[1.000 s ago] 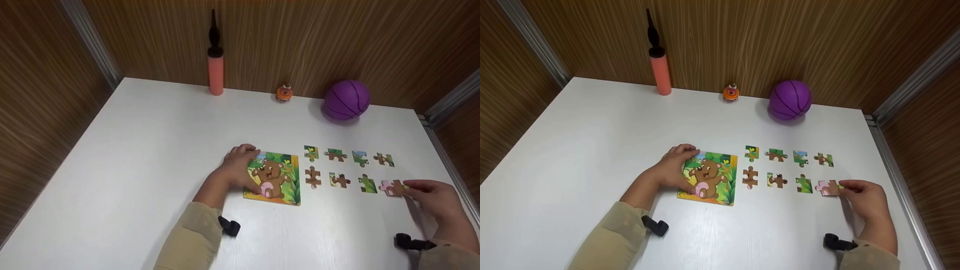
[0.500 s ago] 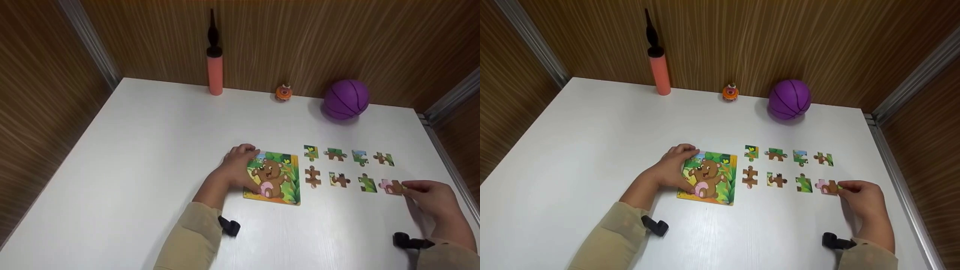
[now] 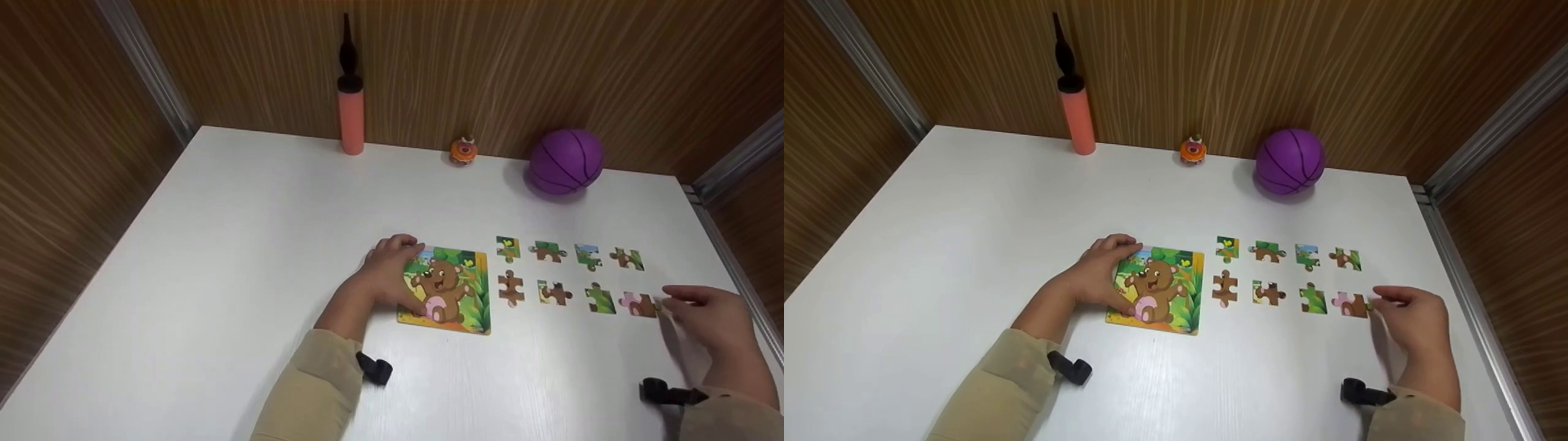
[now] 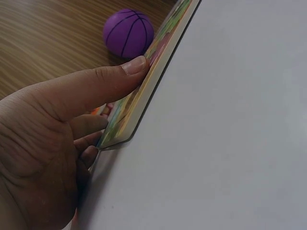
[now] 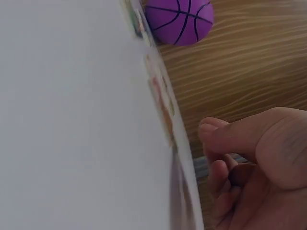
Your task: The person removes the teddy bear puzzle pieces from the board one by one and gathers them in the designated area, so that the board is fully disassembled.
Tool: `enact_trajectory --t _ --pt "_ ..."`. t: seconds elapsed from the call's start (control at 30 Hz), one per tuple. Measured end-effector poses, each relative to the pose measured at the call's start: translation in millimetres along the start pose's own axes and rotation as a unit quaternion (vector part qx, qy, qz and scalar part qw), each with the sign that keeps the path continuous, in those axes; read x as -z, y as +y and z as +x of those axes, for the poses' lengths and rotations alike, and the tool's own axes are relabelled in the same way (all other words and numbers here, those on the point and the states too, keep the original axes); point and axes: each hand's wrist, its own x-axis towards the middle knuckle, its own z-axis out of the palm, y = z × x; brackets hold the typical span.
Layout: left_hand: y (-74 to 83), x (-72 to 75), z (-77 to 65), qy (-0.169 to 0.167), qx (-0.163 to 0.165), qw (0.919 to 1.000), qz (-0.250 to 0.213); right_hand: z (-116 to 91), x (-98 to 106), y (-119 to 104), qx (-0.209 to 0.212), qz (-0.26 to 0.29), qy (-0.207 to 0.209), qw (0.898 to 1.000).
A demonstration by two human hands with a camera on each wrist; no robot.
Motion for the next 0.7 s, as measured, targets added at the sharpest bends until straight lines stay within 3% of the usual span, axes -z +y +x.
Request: enact_trajectory --t 0.27,0.37,0.57,0.7 --pt "0.1 0.3 0.4 -0.001 0.001 1.0 -0.002 -20.1 2.2 -37.0 0.068 0.073 0.056 0.993" --pt "0.3 0.8 -0.2 -0.002 0.002 1.0 0.001 -27.9 -3.0 -50.5 0.109 0.082 0.051 0.989" --pt "0.7 0.7 -0.1 -0.004 0.005 1.0 -0.001 -42.9 -13.4 -72.5 0.194 0.102 0.001 0.976" --pt "0.6 0.2 0.8 -0.004 0.005 1.0 0.0 -50.7 -23.7 -85.3 0.26 0.085 0.01 0.962"
